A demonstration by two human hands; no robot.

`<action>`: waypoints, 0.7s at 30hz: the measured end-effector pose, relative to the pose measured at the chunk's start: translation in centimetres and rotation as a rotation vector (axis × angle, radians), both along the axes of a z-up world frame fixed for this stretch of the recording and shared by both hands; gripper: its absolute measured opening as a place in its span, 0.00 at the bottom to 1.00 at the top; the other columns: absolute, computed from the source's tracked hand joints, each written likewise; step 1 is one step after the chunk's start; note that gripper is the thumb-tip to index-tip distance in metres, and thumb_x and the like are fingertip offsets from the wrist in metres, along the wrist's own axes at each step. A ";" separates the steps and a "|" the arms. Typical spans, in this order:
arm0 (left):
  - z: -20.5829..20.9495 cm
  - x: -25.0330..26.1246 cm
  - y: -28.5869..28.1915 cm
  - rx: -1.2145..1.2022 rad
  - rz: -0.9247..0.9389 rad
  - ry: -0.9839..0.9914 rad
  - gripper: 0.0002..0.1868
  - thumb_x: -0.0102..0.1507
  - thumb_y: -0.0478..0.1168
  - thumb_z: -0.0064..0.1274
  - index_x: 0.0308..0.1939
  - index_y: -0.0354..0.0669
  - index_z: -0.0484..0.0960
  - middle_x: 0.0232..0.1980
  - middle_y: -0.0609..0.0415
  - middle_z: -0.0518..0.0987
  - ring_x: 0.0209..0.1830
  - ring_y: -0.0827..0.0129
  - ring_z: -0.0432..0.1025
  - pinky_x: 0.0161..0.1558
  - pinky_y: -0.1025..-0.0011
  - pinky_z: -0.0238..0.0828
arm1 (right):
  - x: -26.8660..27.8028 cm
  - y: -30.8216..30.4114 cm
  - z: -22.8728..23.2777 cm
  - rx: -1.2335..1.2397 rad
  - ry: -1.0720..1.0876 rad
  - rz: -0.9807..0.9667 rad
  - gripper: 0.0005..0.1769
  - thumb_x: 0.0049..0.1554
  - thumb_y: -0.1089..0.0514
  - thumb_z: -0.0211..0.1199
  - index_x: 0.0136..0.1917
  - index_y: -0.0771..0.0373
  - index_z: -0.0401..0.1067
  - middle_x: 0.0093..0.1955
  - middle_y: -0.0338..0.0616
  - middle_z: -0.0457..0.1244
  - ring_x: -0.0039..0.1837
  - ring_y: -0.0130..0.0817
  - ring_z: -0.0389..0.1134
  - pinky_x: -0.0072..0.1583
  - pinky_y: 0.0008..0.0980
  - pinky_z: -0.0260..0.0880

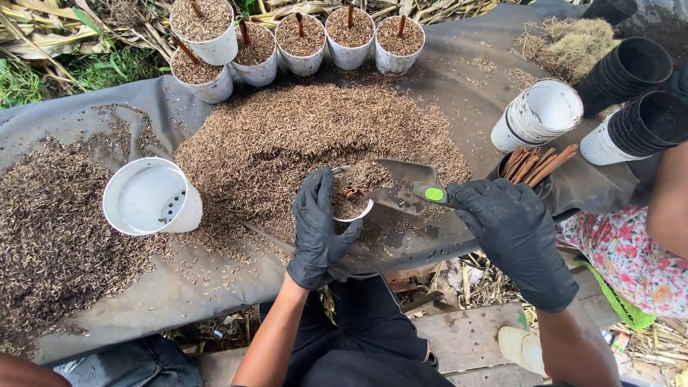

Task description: The person fills a white plastic cup with soil using a trowel, inserts a cinnamon stick cutting into the soil, and then covers the cutting with more soil. The person uses a spray bottle to moisten the soil in the cup and other nearby cups.

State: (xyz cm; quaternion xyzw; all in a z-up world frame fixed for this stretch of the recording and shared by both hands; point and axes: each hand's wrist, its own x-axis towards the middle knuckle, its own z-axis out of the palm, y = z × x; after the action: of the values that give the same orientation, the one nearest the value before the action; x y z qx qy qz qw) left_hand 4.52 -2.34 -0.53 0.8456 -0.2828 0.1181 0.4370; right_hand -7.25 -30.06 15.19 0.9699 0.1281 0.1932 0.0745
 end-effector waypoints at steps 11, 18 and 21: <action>-0.7 0.0 -0.3 0.167 0.110 -0.143 0.57 0.62 0.69 0.50 0.82 0.39 0.45 0.79 0.36 0.56 0.81 0.45 0.52 0.76 0.49 0.50 | 0.5 1.7 2.8 -0.002 0.033 -0.060 0.12 0.62 0.48 0.64 0.58 0.47 0.78 0.53 0.32 0.71 0.53 0.37 0.71 0.54 0.39 0.69; -0.3 -0.1 -0.3 0.188 0.107 -0.171 0.56 0.62 0.66 0.53 0.81 0.38 0.45 0.77 0.35 0.60 0.79 0.43 0.54 0.76 0.48 0.49 | 0.6 1.7 2.9 -0.065 0.019 -0.078 0.13 0.62 0.47 0.64 0.59 0.46 0.77 0.55 0.32 0.71 0.55 0.37 0.72 0.57 0.38 0.70; 0.7 -0.1 -0.2 0.114 0.091 -0.131 0.57 0.62 0.67 0.54 0.81 0.38 0.45 0.79 0.36 0.57 0.82 0.42 0.50 0.77 0.47 0.48 | 0.5 1.9 3.4 -0.109 0.003 -0.114 0.13 0.63 0.45 0.62 0.61 0.41 0.77 0.56 0.29 0.71 0.56 0.35 0.72 0.55 0.36 0.70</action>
State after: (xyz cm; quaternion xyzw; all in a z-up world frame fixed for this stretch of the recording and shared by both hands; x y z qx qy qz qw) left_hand 4.46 -2.51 0.15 0.8716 -0.2785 0.1765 0.3628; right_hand -6.76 -28.12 18.61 0.9704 0.0831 0.1802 0.1378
